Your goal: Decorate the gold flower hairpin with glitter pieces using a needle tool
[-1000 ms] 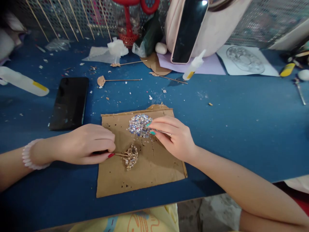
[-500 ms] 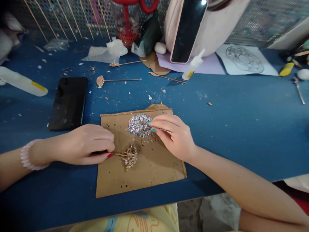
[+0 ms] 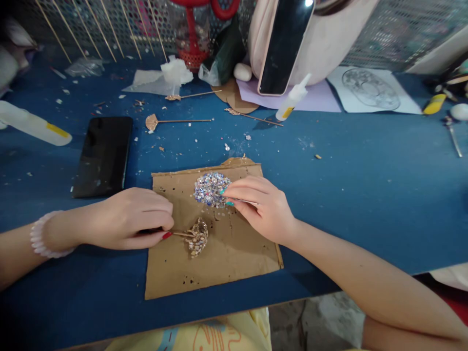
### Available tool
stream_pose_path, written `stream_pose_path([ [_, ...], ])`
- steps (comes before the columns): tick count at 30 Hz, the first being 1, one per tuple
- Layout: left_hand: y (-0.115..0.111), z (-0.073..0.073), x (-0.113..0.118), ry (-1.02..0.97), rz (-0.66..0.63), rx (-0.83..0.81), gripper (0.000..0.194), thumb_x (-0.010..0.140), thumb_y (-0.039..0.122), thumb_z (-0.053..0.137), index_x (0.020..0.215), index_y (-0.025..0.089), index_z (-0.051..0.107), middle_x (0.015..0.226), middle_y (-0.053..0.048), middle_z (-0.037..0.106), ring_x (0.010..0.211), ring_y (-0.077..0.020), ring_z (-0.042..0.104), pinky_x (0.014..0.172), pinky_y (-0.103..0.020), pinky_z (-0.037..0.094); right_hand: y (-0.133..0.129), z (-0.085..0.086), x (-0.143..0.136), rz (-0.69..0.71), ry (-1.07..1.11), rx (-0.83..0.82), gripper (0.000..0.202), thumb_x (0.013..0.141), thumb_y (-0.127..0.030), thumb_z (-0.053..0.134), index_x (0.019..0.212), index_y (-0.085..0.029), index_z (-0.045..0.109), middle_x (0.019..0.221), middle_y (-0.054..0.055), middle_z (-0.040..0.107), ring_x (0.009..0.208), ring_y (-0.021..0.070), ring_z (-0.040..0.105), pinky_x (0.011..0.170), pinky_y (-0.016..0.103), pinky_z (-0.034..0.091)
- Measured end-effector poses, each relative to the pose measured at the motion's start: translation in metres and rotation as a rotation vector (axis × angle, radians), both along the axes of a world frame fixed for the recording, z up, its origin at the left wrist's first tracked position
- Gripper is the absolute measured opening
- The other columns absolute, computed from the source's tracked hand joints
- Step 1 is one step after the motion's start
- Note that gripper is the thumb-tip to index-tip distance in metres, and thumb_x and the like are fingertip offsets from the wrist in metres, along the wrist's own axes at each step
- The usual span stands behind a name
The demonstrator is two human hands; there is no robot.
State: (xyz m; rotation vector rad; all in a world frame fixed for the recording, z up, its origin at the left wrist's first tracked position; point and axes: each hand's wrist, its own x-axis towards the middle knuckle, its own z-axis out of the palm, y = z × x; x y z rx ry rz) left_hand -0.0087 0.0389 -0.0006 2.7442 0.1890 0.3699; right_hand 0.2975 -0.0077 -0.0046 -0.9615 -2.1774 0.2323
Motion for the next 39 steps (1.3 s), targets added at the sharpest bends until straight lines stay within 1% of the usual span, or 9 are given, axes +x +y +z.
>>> stream_pose_path([
  [12,-0.0002,0.0009,-0.0006,0.001,-0.003,-0.003,0.020,0.101,0.015,0.046,0.084,0.020,0.055,0.071,0.001,0.055,0.062,-0.0137,0.047,0.060,-0.030,0.035,0.0002,0.0012,-0.0006,-0.090,0.016,-0.038,0.023,0.095,-0.008,0.063,0.099,-0.026,0.077,0.093,0.003,0.083,0.085,0.0185,0.079,0.081,0.034,0.066],
  [19,-0.0004,0.0016,-0.0013,0.008,-0.002,-0.013,0.019,0.101,0.015,0.046,0.084,0.021,0.054,0.071,0.001,0.056,0.062,-0.0136,0.047,0.060,-0.029,0.035,0.0009,0.0028,-0.0008,-0.105,-0.018,-0.009,0.022,0.096,-0.008,0.063,0.097,-0.025,0.077,0.092,0.003,0.084,0.084,0.0183,0.080,0.078,0.033,0.066],
  [26,-0.0001,0.0004,-0.0010,0.005,-0.002,-0.008,0.020,0.102,0.016,0.046,0.084,0.021,0.054,0.070,0.001,0.055,0.062,-0.0135,0.047,0.060,-0.029,0.035,0.0007,0.0021,-0.0003,-0.119,-0.006,0.022,0.021,0.096,-0.007,0.063,0.096,-0.024,0.076,0.093,0.004,0.084,0.084,0.0179,0.080,0.076,0.032,0.065],
  [30,-0.0004,0.0008,-0.0012,0.008,-0.002,-0.003,0.021,0.102,0.016,0.046,0.084,0.021,0.054,0.070,0.001,0.056,0.062,-0.0134,0.047,0.059,-0.029,0.035,0.0008,0.0008,0.0004,-0.141,-0.013,0.020,0.021,0.096,-0.009,0.062,0.097,-0.025,0.076,0.095,0.004,0.084,0.085,0.0181,0.079,0.076,0.033,0.065],
  [34,-0.0003,0.0009,-0.0007,0.004,-0.002,-0.005,0.020,0.101,0.016,0.046,0.084,0.020,0.055,0.070,0.001,0.055,0.062,-0.0133,0.047,0.059,-0.030,0.036,0.0017,0.0000,0.0011,-0.157,-0.007,0.027,0.019,0.098,-0.011,0.061,0.096,-0.024,0.075,0.093,0.005,0.083,0.084,0.0184,0.079,0.077,0.033,0.064],
  [39,-0.0003,0.0010,-0.0009,0.000,-0.001,-0.010,0.019,0.100,0.015,0.047,0.084,0.021,0.055,0.071,0.001,0.056,0.062,-0.0132,0.048,0.059,-0.029,0.035,0.0020,-0.0007,0.0022,-0.149,0.005,-0.023,0.017,0.099,-0.017,0.061,0.096,-0.024,0.076,0.093,0.005,0.082,0.086,0.0198,0.079,0.080,0.035,0.064],
])
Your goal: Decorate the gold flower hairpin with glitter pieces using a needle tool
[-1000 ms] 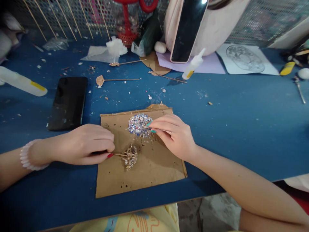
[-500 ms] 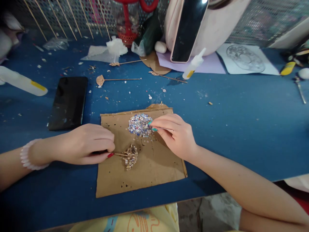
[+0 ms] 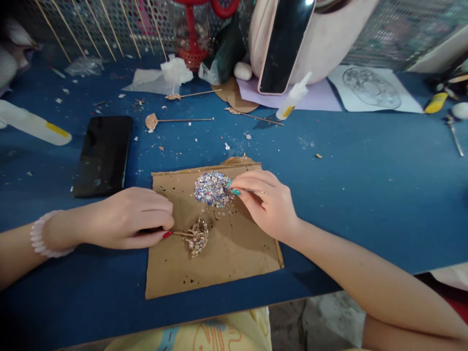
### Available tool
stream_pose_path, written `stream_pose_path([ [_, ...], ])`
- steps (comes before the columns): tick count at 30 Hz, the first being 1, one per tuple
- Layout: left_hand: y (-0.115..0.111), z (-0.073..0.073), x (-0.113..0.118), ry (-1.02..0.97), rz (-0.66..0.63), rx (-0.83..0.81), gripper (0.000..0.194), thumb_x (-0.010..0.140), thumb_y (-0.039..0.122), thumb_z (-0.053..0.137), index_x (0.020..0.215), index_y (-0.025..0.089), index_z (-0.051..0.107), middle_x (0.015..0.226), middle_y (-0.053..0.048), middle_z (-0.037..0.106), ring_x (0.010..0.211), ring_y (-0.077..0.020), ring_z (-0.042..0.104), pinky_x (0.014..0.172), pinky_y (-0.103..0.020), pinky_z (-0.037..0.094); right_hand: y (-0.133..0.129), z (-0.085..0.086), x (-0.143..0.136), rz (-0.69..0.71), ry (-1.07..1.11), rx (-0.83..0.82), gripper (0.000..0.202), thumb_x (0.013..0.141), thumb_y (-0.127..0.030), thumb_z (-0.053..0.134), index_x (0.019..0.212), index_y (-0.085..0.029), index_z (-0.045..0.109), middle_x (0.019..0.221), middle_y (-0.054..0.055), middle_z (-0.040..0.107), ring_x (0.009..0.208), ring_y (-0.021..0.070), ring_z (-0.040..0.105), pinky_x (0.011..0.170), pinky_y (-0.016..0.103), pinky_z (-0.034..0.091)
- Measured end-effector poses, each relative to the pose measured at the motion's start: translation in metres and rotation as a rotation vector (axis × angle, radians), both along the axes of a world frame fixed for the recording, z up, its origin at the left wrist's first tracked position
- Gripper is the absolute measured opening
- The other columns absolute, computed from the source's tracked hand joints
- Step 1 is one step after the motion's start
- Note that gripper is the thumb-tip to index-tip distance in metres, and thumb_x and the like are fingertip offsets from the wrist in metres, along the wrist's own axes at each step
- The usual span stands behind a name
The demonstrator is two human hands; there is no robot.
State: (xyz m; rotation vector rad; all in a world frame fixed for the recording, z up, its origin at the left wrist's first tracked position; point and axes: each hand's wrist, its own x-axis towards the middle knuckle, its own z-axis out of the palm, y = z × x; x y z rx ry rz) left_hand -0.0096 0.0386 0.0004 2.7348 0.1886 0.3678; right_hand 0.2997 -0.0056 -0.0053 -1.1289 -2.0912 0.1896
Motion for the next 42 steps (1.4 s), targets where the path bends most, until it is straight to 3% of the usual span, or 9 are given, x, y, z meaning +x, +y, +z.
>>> stream_pose_path([
  [19,0.0002,0.0006,0.0010,-0.004,-0.003,0.001,0.019,0.100,0.014,0.048,0.083,0.021,0.055,0.070,0.001,0.056,0.061,-0.0134,0.048,0.058,-0.029,0.035,-0.0006,0.0028,-0.0006,0.119,0.030,-0.026,0.020,0.099,-0.016,0.058,0.100,-0.025,0.075,0.094,0.006,0.082,0.088,0.0200,0.079,0.083,0.035,0.065],
  [42,0.0000,0.0014,0.0002,0.006,-0.002,0.006,0.020,0.102,0.016,0.045,0.084,0.020,0.054,0.071,0.001,0.055,0.062,-0.0135,0.047,0.060,-0.029,0.035,0.0001,0.0020,-0.0018,0.098,0.061,0.008,0.013,0.098,-0.014,0.061,0.097,-0.022,0.071,0.088,0.005,0.081,0.085,0.0190,0.078,0.081,0.034,0.062],
])
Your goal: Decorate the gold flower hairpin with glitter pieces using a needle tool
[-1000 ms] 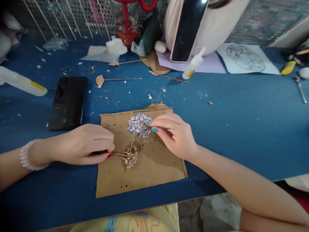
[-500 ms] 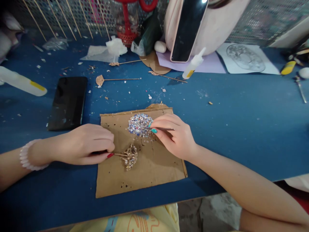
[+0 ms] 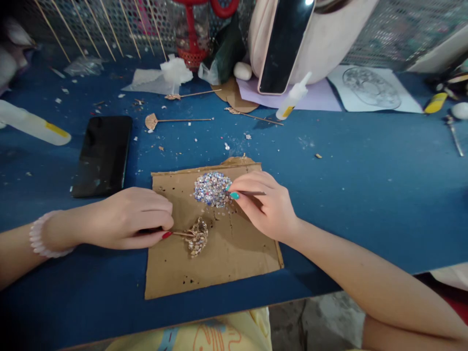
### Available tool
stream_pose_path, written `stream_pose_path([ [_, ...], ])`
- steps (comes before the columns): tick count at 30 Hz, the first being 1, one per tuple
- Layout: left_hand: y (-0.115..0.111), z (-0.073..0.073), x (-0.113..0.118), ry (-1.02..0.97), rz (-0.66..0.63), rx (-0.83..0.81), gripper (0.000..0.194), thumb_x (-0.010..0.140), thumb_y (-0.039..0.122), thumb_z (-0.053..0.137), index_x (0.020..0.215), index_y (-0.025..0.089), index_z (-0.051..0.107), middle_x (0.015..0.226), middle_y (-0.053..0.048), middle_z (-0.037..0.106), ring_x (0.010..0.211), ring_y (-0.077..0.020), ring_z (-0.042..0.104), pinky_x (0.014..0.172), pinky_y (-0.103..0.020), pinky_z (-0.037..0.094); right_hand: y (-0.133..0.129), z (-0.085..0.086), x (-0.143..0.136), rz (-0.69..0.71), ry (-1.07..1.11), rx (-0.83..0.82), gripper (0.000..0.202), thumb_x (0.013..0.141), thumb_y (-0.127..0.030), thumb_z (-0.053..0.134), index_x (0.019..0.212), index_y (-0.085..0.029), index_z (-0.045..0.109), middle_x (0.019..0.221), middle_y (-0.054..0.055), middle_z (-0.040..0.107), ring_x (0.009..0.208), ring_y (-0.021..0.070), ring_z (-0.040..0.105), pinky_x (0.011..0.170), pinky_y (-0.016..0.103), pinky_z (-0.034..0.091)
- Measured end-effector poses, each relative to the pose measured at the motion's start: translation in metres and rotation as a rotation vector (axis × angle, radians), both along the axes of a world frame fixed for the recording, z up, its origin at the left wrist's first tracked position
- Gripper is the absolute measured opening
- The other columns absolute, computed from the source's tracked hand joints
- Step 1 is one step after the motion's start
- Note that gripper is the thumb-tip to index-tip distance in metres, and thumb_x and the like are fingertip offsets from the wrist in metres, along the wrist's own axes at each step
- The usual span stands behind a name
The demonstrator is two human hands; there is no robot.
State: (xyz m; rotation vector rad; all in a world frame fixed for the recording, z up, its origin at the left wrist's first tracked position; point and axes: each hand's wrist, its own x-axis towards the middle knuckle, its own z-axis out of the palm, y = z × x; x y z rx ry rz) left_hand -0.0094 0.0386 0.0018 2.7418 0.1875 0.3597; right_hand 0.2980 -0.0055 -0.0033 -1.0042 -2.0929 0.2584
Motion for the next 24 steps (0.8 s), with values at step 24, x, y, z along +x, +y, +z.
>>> stream_pose_path([
  [24,0.0000,-0.0006,0.0003,-0.014,0.001,-0.001,0.020,0.102,0.016,0.045,0.085,0.021,0.054,0.071,0.002,0.054,0.063,-0.0133,0.046,0.060,-0.029,0.035,0.0012,-0.0032,0.0031,-0.092,-0.051,0.046,0.018,0.098,-0.009,0.059,0.097,-0.022,0.072,0.096,0.007,0.083,0.090,0.0191,0.080,0.084,0.034,0.064],
])
